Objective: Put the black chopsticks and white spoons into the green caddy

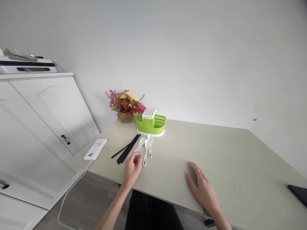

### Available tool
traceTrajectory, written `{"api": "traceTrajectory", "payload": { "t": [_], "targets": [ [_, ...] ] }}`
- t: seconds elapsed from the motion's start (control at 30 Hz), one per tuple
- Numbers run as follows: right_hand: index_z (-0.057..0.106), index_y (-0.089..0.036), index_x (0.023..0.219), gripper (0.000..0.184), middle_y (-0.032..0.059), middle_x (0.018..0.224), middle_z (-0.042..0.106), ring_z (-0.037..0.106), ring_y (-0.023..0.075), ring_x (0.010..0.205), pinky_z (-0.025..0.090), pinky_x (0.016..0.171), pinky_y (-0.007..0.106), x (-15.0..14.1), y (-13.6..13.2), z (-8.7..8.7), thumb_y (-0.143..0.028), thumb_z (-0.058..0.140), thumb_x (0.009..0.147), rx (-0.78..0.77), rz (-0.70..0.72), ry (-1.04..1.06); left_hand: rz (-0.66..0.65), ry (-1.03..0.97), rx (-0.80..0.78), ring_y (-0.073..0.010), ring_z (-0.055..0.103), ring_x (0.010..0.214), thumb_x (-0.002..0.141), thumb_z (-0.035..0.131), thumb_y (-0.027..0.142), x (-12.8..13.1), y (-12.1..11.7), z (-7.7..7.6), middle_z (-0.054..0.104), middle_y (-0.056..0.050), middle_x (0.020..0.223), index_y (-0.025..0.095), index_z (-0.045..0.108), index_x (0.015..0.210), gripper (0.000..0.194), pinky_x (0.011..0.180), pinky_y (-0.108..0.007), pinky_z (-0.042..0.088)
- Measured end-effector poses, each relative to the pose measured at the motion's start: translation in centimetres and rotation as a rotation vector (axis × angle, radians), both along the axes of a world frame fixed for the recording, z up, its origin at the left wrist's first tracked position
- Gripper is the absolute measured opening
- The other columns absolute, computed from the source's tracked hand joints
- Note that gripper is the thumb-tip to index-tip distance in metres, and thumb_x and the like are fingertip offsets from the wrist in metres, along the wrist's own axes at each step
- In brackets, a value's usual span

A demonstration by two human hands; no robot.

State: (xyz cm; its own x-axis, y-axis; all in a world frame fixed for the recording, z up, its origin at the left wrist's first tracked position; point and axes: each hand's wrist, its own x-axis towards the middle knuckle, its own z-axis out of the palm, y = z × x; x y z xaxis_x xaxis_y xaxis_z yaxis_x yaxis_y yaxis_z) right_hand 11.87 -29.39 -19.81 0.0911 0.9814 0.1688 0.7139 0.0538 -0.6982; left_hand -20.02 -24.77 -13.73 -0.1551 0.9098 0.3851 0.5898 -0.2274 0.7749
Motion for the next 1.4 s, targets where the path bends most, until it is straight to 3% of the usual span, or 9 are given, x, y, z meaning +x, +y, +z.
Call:
{"api": "traceTrajectory", "payload": {
  "t": [0.1, 0.17, 0.23, 0.37, 0.53, 0.7, 0.9, 1.07, 1.4],
  "targets": [
    [0.045, -0.03, 0.155, 0.06, 0.0029, 0.162, 0.046, 0.039, 0.0286, 0.151, 0.043, 0.117, 0.051, 0.0, 0.0, 0.0, -0.057, 0.036, 0.102, 0.002, 0.008, 0.004, 0.238, 0.136, 0.158, -0.023, 0.065, 0.087, 0.094, 0.051, 0.039, -3.6, 1.6, 0.3, 0.068, -0.008, 0.097, 0.021, 0.058, 0.112, 0.027, 0.08, -0.035, 0.053],
    [0.045, -0.031, 0.154, 0.06, 0.0024, 0.162, 0.046, 0.039, 0.0288, 0.151, 0.043, 0.117, 0.052, 0.0, 0.0, 0.0, -0.057, 0.037, 0.102, -0.006, 0.003, 0.01, 0.29, 0.29, 0.188, -0.0306, 0.062, 0.112, 0.092, 0.052, 0.039, -5.9, 2.8, 0.5, 0.067, -0.015, 0.116, 0.018, 0.056, 0.118, 0.033, 0.102, -0.046, 0.049],
    [0.045, -0.031, 0.154, 0.059, 0.0018, 0.162, 0.046, 0.039, 0.0285, 0.151, 0.043, 0.118, 0.053, 0.0, 0.1, 0.0, -0.057, 0.037, 0.102, -0.012, -0.001, 0.014, 0.315, 0.431, 0.12, -0.0358, 0.056, 0.126, 0.091, 0.054, 0.039, -7.6, 3.7, 0.6, 0.064, -0.019, 0.127, 0.015, 0.054, 0.124, 0.041, 0.112, -0.052, 0.042],
    [0.046, -0.03, 0.152, 0.058, 0.0015, 0.161, 0.047, 0.039, 0.0267, 0.151, 0.042, 0.119, 0.051, 0.1, 0.1, 0.1, -0.057, 0.035, 0.102, 0.001, 0.013, 0.003, 0.3, 0.626, -0.161, -0.0406, 0.05, 0.135, 0.089, 0.057, 0.044, -9.0, 4.9, 1.2, 0.058, -0.023, 0.14, 0.01, 0.046, 0.14, 0.062, 0.111, -0.054, 0.041],
    [0.048, -0.029, 0.151, 0.057, 0.0016, 0.161, 0.047, 0.039, 0.0262, 0.151, 0.041, 0.119, 0.05, 0.0, 0.1, 0.4, -0.057, 0.036, 0.102, 0.002, 0.004, 0.001, 0.235, 0.775, -0.39, -0.039, 0.049, 0.14, 0.085, 0.062, 0.043, -9.0, 5.6, 2.7, 0.051, -0.025, 0.148, 0.008, 0.039, 0.148, 0.076, 0.113, -0.049, 0.039],
    [0.05, -0.029, 0.15, 0.057, 0.0027, 0.16, 0.049, 0.04, 0.0279, 0.15, 0.041, 0.119, 0.051, 0.0, 0.0, 0.5, -0.056, 0.037, 0.101, 0.019, 0.007, 0.009, 0.182, 0.82, -0.513, -0.0355, 0.054, 0.137, 0.084, 0.063, 0.038, -9.0, 6.1, 4.5, 0.052, -0.024, 0.149, 0.012, 0.04, 0.146, 0.071, 0.108, -0.045, 0.043],
    [0.05, -0.028, 0.151, 0.058, 0.004, 0.16, 0.049, 0.04, 0.0287, 0.15, 0.041, 0.118, 0.052, 0.0, -0.1, 0.5, -0.056, 0.037, 0.102, 0.019, 0.01, 0.017, 0.136, 0.925, -0.572, -0.0354, 0.063, 0.123, 0.078, 0.067, 0.033, -9.1, 6.5, 6.3, 0.067, -0.019, 0.13, 0.016, 0.054, 0.128, 0.054, 0.094, -0.039, 0.049],
    [0.049, -0.028, 0.152, 0.059, 0.0042, 0.161, 0.047, 0.04, 0.0291, 0.15, 0.042, 0.118, 0.052, 0.1, 0.0, 0.2, -0.057, 0.037, 0.102, -0.004, 0.017, 0.024, 0.143, 0.972, -0.622, -0.0353, 0.069, 0.112, 0.074, 0.069, 0.025, -9.1, 7.2, 6.5, 0.07, -0.019, 0.124, 0.016, 0.059, 0.119, 0.048, 0.087, -0.037, 0.052],
    [0.049, -0.029, 0.152, 0.059, 0.0039, 0.161, 0.047, 0.039, 0.0296, 0.151, 0.042, 0.117, 0.053, 0.1, 0.0, 0.0, -0.058, 0.037, 0.101, 0.001, 0.018, 0.031, 0.127, 1.042, -0.673, -0.0347, 0.069, 0.111, 0.074, 0.067, 0.019, -9.4, 8.1, 6.4, 0.069, -0.02, 0.123, 0.016, 0.068, 0.107, 0.033, 0.087, -0.039, 0.053]
  ]
}}
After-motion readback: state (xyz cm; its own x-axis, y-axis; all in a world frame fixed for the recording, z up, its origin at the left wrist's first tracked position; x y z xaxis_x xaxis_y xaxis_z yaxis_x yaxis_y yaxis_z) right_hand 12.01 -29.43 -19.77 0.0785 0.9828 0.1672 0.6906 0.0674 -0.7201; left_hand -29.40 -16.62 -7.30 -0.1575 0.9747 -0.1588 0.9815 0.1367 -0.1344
